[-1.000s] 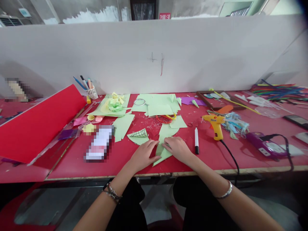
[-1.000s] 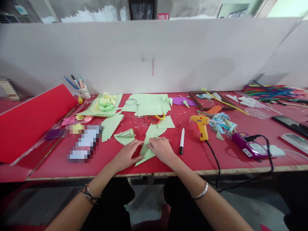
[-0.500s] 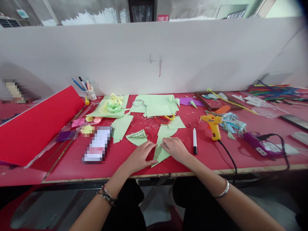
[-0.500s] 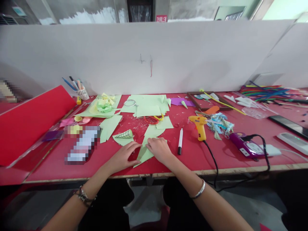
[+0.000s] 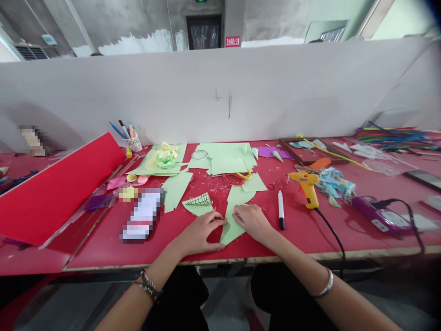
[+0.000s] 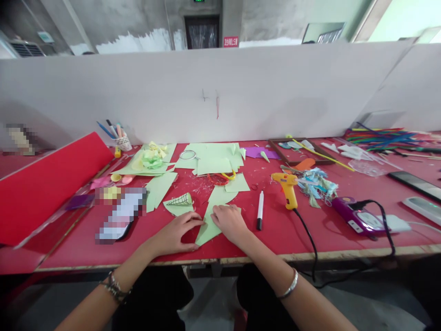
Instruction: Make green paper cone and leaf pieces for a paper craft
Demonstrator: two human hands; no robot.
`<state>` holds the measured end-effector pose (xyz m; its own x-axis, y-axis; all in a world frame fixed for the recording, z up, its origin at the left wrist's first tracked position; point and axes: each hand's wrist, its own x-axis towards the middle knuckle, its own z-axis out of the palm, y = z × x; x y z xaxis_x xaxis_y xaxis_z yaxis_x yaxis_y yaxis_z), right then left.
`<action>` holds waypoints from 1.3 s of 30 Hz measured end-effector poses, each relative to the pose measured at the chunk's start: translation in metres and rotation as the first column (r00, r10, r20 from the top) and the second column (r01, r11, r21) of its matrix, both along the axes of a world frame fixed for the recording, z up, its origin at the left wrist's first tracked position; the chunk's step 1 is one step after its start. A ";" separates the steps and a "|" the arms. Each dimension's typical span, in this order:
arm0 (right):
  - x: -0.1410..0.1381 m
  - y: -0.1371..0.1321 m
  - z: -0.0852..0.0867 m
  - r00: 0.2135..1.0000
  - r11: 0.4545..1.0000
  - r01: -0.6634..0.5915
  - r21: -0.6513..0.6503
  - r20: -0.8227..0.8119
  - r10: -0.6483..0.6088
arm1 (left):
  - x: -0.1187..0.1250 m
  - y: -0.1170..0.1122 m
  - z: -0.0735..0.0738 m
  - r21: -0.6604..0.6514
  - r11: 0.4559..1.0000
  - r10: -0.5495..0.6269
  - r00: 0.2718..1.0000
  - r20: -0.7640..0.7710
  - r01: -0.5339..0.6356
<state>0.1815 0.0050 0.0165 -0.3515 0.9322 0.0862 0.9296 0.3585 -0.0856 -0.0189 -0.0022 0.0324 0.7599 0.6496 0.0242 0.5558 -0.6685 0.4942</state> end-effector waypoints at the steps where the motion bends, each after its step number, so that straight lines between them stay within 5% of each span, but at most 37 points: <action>1: 0.000 0.000 0.000 1.000 1.000 0.002 0.002 0.000 -0.002 | 0.000 0.000 0.000 -0.007 1.000 -0.001 1.000 0.003 0.001; 19: -0.001 -0.001 0.000 1.000 1.000 -0.007 0.010 0.000 0.007 | 0.000 0.001 0.005 -0.014 0.999 -0.042 0.999 0.000 0.042; 39: 0.000 -0.001 -0.001 1.000 1.000 0.008 0.009 -0.009 -0.008 | -0.015 -0.017 -0.001 0.288 0.921 -0.203 0.953 -0.224 0.264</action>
